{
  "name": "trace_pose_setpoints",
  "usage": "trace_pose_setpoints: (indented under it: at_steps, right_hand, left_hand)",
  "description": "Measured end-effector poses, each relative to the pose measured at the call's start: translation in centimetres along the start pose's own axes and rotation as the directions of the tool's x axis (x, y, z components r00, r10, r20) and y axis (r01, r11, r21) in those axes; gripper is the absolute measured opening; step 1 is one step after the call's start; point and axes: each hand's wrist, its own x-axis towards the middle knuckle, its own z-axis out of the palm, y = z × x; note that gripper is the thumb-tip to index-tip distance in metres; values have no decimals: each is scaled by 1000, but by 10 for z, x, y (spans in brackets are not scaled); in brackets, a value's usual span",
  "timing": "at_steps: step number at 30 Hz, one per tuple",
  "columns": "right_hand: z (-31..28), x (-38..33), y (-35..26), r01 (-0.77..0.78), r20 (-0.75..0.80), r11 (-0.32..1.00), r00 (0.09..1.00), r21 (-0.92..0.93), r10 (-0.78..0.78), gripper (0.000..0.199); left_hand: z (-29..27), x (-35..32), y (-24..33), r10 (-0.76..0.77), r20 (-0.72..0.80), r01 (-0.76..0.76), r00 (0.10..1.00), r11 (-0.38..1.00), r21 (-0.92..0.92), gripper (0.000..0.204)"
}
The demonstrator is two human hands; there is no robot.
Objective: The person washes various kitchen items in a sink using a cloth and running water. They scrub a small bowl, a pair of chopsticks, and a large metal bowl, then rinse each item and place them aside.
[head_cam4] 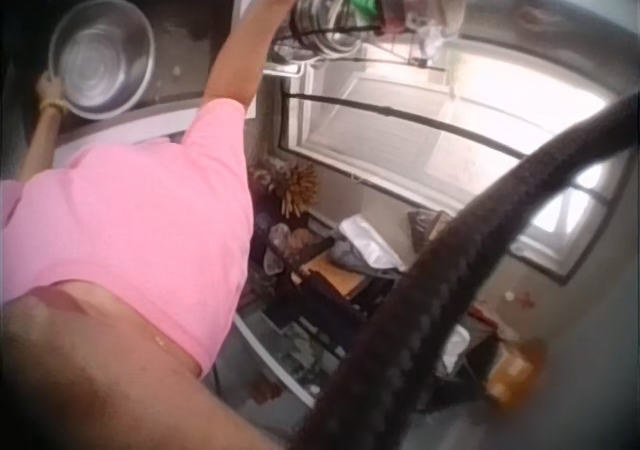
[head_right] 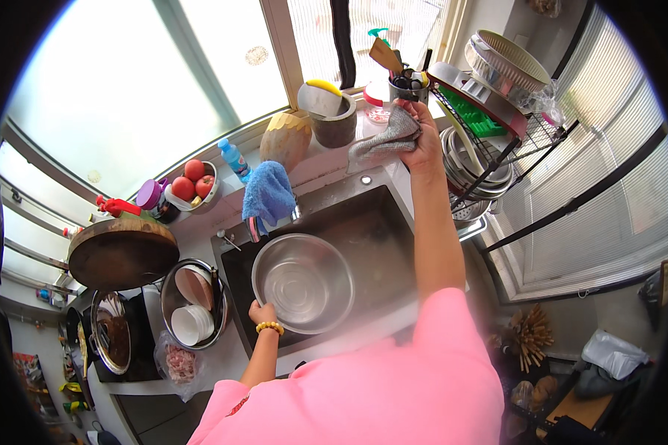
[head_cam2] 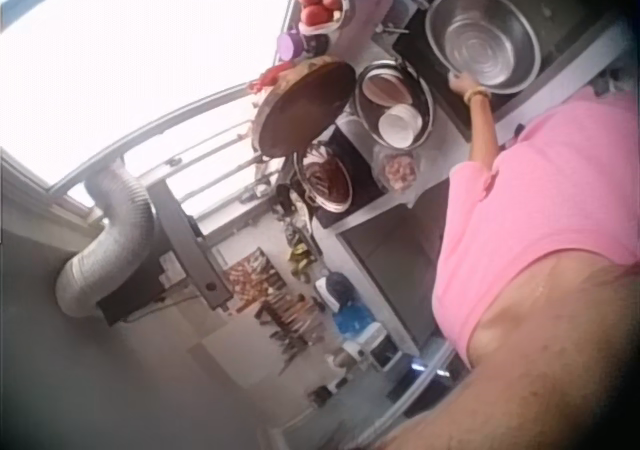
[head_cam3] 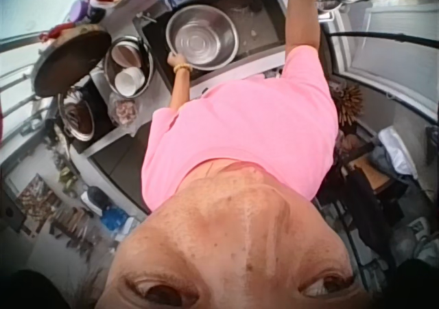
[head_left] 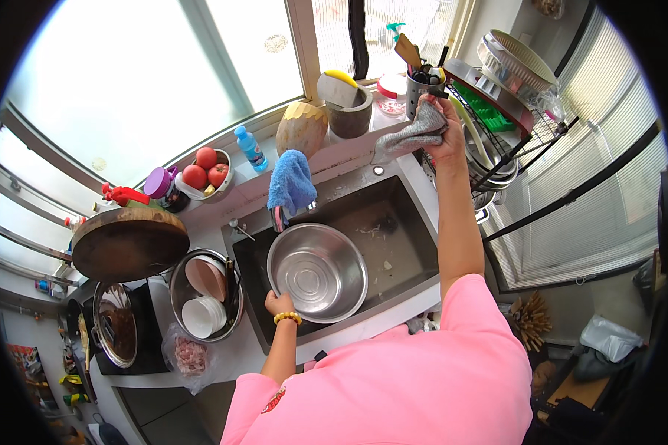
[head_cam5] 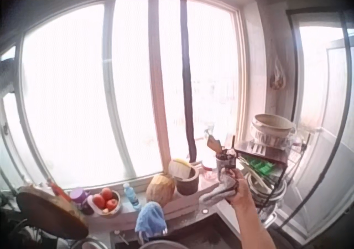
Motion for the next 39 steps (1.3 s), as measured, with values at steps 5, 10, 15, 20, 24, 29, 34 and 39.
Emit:
trace_pose_setpoints:
  at_steps: [5,10,15,20,24,29,34,39]
  right_hand:
    - [5,44,-25,-90,5,957,996,276,92,15]
    - [-4,60,-27,-51,-93,928,991,370,92,18]
    - [-13,97,-37,104,-298,926,955,364,10,19]
    - [-20,104,-27,82,-373,976,928,201,-1,21]
    - [-37,75,-4,103,-396,985,906,-139,-151,22]
    - [-51,44,12,125,-459,961,859,-245,-228,17]
    - [-95,-20,33,-242,-543,808,832,-537,-112,15]
    - [-193,-52,80,-614,-656,293,751,-733,-69,11]
  left_hand:
    - [4,-4,1,-20,0,20,1000,1000,-11,12]
    - [4,-7,2,-16,-18,16,1000,1000,8,13]
    - [1,-5,-3,-39,-35,40,999,999,17,13]
    - [3,-3,-6,-49,-26,49,998,999,3,13]
    - [6,-3,-7,-48,-15,48,999,999,-11,15]
    - [7,-4,-9,-49,-16,49,999,999,-13,16]
    - [1,-4,-9,-78,-29,78,997,997,1,12]
    - [0,-12,5,-136,-25,136,990,991,-2,13]
